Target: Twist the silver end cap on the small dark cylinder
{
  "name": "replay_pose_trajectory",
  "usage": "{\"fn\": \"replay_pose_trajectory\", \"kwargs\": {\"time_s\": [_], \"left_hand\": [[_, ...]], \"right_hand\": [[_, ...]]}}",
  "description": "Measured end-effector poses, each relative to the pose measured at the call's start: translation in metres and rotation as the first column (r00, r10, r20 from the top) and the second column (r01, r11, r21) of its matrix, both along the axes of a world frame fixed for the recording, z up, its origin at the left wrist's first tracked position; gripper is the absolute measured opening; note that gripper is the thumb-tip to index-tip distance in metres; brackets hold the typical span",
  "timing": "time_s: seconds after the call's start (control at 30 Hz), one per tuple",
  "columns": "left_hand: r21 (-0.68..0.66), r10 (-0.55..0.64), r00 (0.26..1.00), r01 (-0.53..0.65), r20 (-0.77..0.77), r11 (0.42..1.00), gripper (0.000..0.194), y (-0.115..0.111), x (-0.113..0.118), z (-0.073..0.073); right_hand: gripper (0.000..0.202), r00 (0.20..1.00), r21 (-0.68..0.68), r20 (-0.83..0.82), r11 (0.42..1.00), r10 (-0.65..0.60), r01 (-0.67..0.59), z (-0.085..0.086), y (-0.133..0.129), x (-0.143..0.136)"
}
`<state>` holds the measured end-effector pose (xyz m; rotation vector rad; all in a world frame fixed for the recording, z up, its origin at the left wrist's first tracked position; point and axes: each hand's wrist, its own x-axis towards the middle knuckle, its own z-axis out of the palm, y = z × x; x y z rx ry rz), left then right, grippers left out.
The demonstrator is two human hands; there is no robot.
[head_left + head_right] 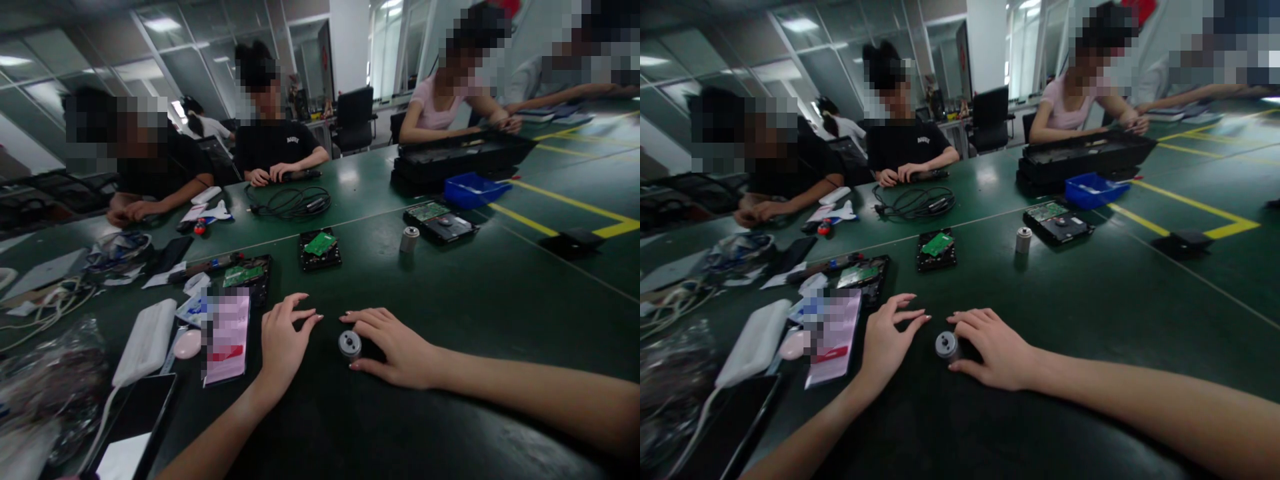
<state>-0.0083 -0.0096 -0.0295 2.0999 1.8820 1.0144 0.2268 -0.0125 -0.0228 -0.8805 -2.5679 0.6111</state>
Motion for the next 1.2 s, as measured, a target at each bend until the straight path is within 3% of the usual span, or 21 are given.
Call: {"fn": "replay_pose_trajectory", "kwargs": {"time_s": [0.13, 0.3, 0.4, 0.77, 0.97, 1.2], "left_hand": [[0.096, -0.058, 0.990, 0.046, 0.126, 0.994, 0.029, -0.006, 0.006, 0.004], [0.290, -0.385, 0.866, 0.298, 0.318, 0.909, 0.018, -0.026, 0.021, 0.014], [0.285, -0.487, 0.814, 0.408, 0.315, 0.867, 0.021, -0.034, 0.027, 0.017], [0.259, -0.500, 0.851, 0.453, 0.161, 0.853, 0.019, -0.035, 0.026, 0.024], [0.160, -0.514, 0.847, 0.493, 0.136, 0.855, 0.024, -0.039, 0.024, 0.025], [0.224, -0.449, 0.887, 0.418, 0.112, 0.880, 0.019, -0.038, 0.026, 0.021]], "right_hand": [[0.042, 1.000, -0.011, -0.013, 1.000, -0.008, 0.008, 0.000, 0.000, 0.000], [0.043, 1.000, -0.005, -0.027, 1.000, -0.002, 0.002, 0.000, 0.000, 0.000], [0.039, 1.000, -0.003, -0.027, 1.000, 0.002, -0.002, 0.001, 0.000, -0.001], [0.043, 0.999, 0.017, -0.039, 1.000, 0.009, -0.009, -0.001, 0.000, -0.001], [0.049, 0.999, 0.038, -0.038, 0.999, 0.010, -0.009, -0.002, -0.001, 0.000], [0.043, 0.999, 0.037, -0.051, 0.999, 0.018, -0.016, -0.001, -0.001, 0.000]]}}
